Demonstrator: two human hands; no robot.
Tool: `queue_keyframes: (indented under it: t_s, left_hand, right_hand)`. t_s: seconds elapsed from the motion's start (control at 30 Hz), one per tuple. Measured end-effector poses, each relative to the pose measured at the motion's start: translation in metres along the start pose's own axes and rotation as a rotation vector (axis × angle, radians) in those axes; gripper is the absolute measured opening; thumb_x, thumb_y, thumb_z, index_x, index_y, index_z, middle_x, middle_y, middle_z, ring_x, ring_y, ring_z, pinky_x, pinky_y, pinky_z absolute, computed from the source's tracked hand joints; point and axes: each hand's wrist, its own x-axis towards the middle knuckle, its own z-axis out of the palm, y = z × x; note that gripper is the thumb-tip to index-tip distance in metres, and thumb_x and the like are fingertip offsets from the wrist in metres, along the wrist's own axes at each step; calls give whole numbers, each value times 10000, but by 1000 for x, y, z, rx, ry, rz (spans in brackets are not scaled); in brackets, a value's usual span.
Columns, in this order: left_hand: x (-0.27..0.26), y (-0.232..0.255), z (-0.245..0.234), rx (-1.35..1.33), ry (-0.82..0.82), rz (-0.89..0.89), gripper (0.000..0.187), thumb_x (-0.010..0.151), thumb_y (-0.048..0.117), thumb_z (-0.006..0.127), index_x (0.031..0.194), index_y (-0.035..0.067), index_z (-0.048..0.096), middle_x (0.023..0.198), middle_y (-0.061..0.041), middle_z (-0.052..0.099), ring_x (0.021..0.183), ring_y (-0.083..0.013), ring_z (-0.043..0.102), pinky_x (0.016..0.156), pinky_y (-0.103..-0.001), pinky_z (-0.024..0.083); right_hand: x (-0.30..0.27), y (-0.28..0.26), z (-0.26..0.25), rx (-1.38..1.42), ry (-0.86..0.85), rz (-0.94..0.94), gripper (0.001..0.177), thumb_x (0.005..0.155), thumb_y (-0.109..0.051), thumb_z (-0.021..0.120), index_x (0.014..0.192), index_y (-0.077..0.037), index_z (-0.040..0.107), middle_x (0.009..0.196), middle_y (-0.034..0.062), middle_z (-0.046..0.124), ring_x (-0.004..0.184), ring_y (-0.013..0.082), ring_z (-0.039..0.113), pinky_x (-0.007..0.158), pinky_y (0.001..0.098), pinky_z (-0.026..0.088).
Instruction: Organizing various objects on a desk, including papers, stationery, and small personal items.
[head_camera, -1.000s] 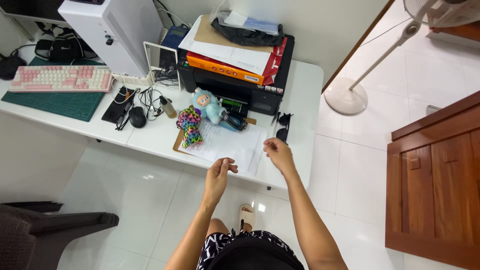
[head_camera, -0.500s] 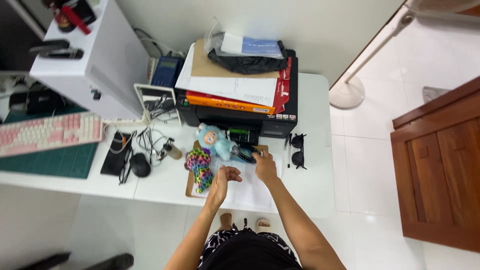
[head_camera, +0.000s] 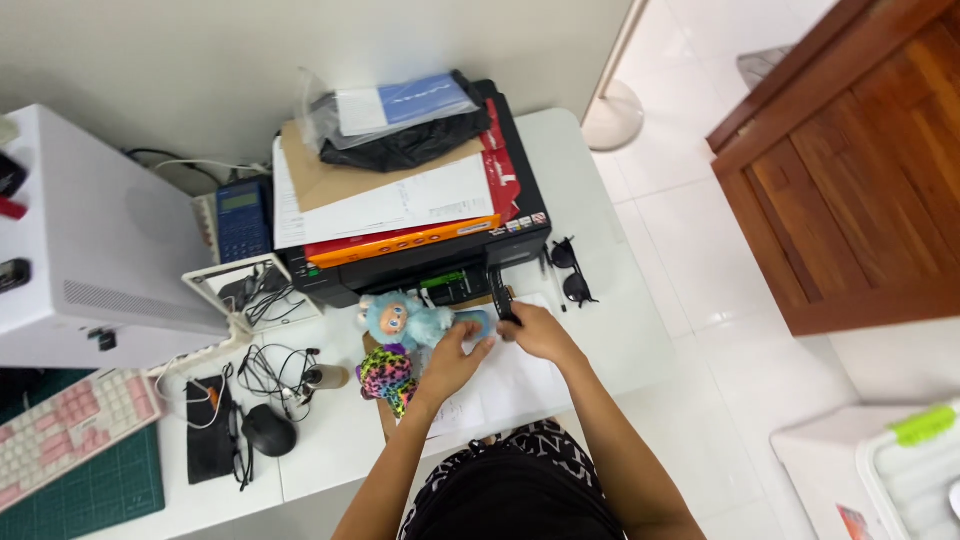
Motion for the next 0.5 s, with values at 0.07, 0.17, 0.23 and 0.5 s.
queue_keyframes:
  t_s: [0.07,0.17,0.23,0.5]
  left_hand:
    - [2,14,1,36,0,184,510,903,373,752,1222,-9,639,1156,-160,710,1114,-297,672,902,-383,530]
    - [3,48,4,57,-41,341,661,841,353,840,1312,-26,572,1197,-195,680,1126,-345,647,914,-410,507]
    - [0,68,7,45,-94,311,732,788,354,874,1332,-15,552,1159,-183,691,1085,-335,667,906,-409,510]
    - [11,58,16,-328,-151,-79,411,909,283,774,1117,-62,694,990,-171,778,899,-211,754,816,-318,598]
  right_hand:
    - [-7,-7,-7,184,29,-16,258,929,-246,701,1036,-11,698,882,80,780,855,239,761,756,350,573]
    - [-7,-9,-12,491,53,-61,283,920,-241,719,1006,27,693,860,83,772,795,179,735,689,313,567]
    - [-5,-8,-13,620,52,-73,310,923,-251,736,1000,46,691,871,92,758,787,154,707,674,301,555]
    - [22,18,-71,317,300,63,414,1031,-385,591,973,-12,760,777,80,757,652,116,688,621,277,542]
